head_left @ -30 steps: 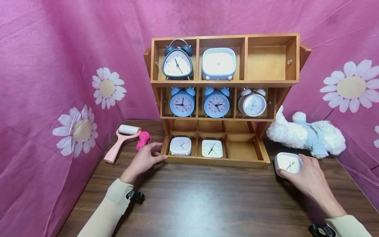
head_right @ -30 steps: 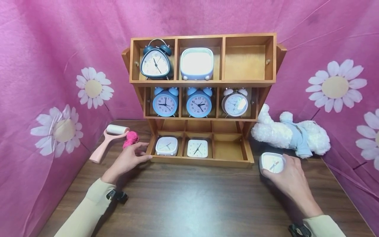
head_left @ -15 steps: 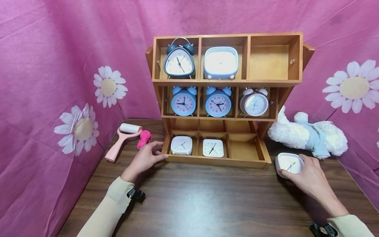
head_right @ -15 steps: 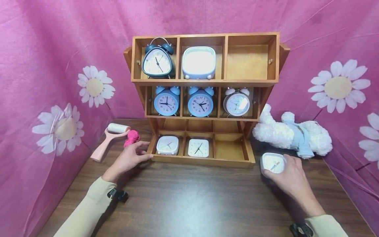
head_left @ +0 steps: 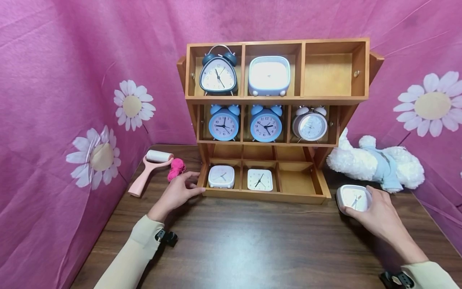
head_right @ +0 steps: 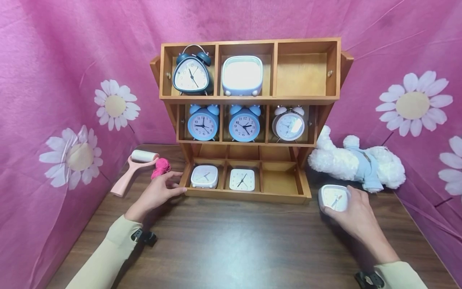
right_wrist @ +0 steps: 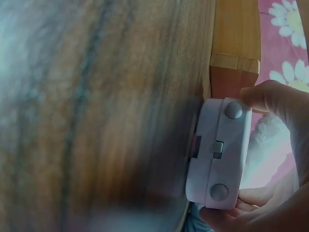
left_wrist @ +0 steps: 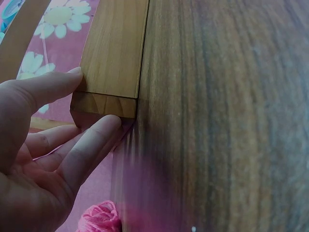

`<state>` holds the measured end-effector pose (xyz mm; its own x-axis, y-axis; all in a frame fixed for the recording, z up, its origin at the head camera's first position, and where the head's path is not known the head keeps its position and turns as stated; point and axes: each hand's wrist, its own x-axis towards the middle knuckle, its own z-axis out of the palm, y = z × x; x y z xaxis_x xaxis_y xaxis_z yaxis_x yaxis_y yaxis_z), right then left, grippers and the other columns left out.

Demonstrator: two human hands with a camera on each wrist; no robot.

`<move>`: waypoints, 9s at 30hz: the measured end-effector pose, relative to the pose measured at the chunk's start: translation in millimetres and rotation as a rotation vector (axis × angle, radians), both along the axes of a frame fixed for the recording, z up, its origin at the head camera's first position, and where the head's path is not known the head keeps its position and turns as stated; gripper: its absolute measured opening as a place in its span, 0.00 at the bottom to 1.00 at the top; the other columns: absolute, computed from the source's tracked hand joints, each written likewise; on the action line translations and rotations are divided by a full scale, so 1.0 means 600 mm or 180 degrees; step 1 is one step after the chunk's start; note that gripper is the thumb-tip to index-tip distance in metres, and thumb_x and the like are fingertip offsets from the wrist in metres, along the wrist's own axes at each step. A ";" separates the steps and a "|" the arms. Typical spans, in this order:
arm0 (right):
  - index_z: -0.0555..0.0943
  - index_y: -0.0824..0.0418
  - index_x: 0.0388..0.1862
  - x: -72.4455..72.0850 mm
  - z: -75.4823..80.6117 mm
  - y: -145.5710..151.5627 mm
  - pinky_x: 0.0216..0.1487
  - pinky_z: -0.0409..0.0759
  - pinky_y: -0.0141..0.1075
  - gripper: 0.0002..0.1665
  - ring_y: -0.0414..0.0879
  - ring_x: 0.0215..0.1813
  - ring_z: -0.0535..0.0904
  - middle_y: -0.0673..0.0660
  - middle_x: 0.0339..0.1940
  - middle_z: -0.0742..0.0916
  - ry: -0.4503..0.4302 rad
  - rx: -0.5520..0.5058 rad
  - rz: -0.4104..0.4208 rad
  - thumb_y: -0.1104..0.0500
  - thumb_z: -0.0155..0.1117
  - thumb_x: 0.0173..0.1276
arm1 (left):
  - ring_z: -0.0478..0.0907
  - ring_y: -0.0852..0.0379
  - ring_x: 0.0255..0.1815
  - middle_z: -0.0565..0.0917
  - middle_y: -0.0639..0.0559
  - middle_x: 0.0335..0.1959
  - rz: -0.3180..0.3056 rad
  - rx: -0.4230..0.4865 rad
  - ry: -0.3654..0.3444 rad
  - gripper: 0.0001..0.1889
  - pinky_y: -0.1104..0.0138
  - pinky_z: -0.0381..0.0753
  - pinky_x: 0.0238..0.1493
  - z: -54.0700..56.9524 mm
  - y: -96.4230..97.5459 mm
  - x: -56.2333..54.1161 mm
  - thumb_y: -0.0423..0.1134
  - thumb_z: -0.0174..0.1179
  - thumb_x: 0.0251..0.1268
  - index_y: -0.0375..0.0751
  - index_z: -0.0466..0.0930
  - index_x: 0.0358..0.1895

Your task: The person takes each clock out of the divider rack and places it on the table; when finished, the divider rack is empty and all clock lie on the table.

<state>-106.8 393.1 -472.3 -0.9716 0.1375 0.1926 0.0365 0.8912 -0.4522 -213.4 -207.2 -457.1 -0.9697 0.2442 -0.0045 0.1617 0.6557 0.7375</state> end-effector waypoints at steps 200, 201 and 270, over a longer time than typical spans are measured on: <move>0.66 0.82 0.81 -0.168 0.048 -0.451 0.75 0.82 0.58 0.69 0.70 0.70 0.81 0.81 0.75 0.75 -0.0847 -0.0141 0.0456 0.33 0.84 0.64 | 0.94 0.49 0.48 0.95 0.40 0.47 0.0019 0.0102 -0.0108 0.32 0.62 0.86 0.43 -0.009 -0.001 0.001 0.45 0.79 0.71 0.35 0.81 0.72; 0.66 0.82 0.81 -0.168 0.047 -0.451 0.75 0.83 0.58 0.69 0.69 0.70 0.81 0.80 0.75 0.75 -0.0852 -0.0142 0.0444 0.33 0.84 0.63 | 0.94 0.50 0.48 0.95 0.40 0.47 0.0017 0.0098 -0.0105 0.32 0.63 0.86 0.43 -0.009 -0.001 0.001 0.45 0.79 0.71 0.35 0.81 0.72; 0.76 0.72 0.75 -0.106 0.096 -0.433 0.64 0.85 0.61 0.52 0.67 0.61 0.82 0.70 0.73 0.73 0.0114 -0.0539 0.0453 0.48 0.82 0.55 | 0.94 0.48 0.50 0.95 0.38 0.50 0.0010 0.0137 -0.0088 0.31 0.62 0.87 0.45 -0.011 -0.002 0.000 0.45 0.79 0.72 0.35 0.82 0.72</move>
<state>-170.5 133.3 -414.9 -0.9765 0.0327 0.2132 -0.1031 0.7975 -0.5945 -213.5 -208.7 -463.6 -0.9701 0.2418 -0.0207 0.1390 0.6237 0.7692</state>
